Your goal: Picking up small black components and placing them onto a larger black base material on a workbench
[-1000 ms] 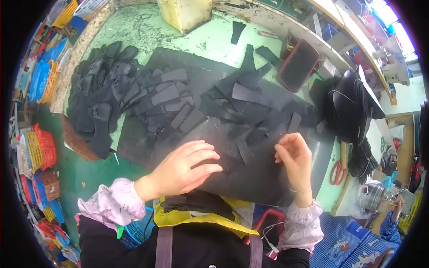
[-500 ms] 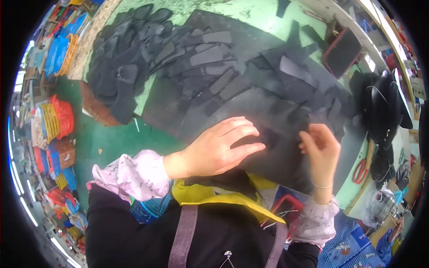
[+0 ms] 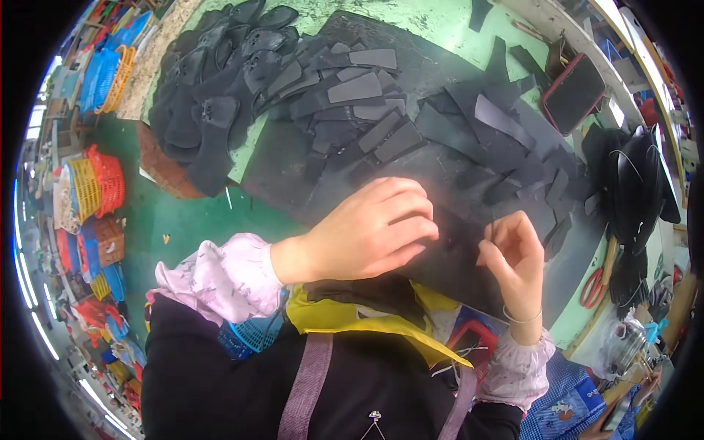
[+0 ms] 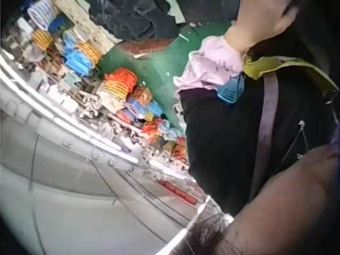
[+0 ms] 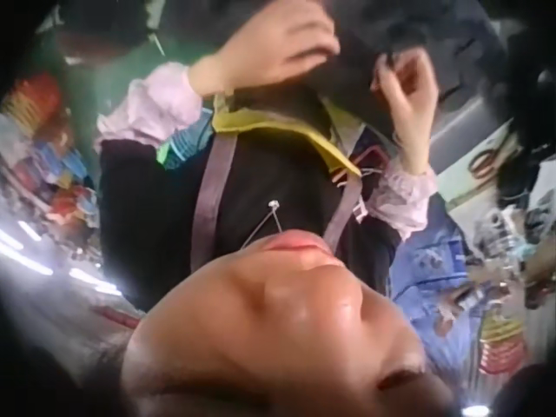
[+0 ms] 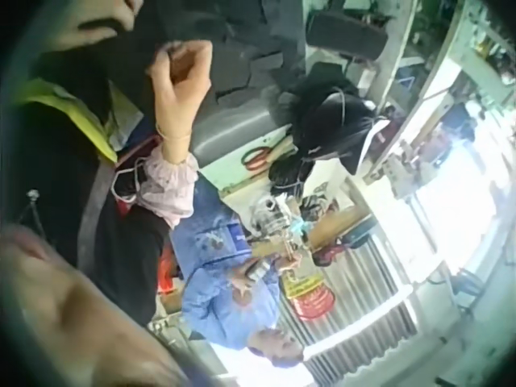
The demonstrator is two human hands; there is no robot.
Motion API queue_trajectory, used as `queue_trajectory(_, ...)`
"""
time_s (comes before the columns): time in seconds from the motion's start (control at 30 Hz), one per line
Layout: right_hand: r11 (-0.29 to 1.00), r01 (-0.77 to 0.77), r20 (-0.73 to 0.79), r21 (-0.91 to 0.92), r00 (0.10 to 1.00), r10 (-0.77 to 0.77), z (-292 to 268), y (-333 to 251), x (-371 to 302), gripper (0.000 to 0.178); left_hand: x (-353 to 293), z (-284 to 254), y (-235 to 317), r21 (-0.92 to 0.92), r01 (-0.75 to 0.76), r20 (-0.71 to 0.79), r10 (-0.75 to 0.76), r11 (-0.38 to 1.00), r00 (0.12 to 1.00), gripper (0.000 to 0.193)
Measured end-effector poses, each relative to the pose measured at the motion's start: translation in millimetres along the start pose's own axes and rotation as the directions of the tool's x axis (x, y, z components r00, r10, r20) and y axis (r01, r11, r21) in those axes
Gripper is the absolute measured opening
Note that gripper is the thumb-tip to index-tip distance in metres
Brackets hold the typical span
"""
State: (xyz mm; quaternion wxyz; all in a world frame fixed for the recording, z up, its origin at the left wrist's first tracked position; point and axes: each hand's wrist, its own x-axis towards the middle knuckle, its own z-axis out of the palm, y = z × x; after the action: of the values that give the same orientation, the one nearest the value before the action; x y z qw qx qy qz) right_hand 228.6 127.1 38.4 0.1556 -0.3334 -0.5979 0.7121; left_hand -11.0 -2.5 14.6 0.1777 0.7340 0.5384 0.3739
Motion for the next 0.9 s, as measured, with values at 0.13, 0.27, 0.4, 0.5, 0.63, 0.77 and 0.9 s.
queue_trajectory(0.13, 0.993, -0.011, -0.167, -0.121, 0.986, -0.01, 2, 5, 2, 0.021, -11, 5, -6, 0.014, -0.023, 0.079, 0.022, 1.0, 0.997, 0.028)
queue_trajectory(0.27, 0.998, -0.049, -0.214, -0.035, 0.976, 0.041, 10, 3, 6, 0.022, -12, 3, -9, 0.015, -0.028, 0.089, 0.027, 0.999, 0.996, 0.028)
queue_trajectory(0.4, 0.982, -0.114, -0.2, -0.148, 0.976, 0.083, 27, 0, 15, 0.01, -13, 2, -12, 0.017, -0.045, 0.088, 0.043, 0.999, 0.995, 0.027)
queue_trajectory(0.5, 0.957, -0.129, -0.193, -0.26, 0.978, 0.079, 30, 0, 22, 0.007, -12, 2, -14, 0.015, -0.055, 0.089, 0.054, 0.998, 0.995, 0.027)
queue_trajectory(0.63, 0.934, -0.184, -0.197, -0.307, 0.972, 0.127, 29, -9, 26, 0.008, -11, 3, -13, 0.004, -0.061, 0.091, 0.061, 0.998, 0.994, 0.027)
queue_trajectory(0.77, 0.922, -0.179, -0.18, -0.345, 0.976, 0.122, 28, -8, 30, 0.01, -7, 3, -12, 0.019, -0.087, 0.084, 0.085, 0.996, 0.993, 0.027)
queue_trajectory(0.9, 0.753, -0.031, -0.147, -0.658, 0.985, -0.088, 33, -7, 28, 0.018, -8, 5, -15, 0.107, -0.166, 0.069, 0.159, 0.98, 0.985, 0.028)
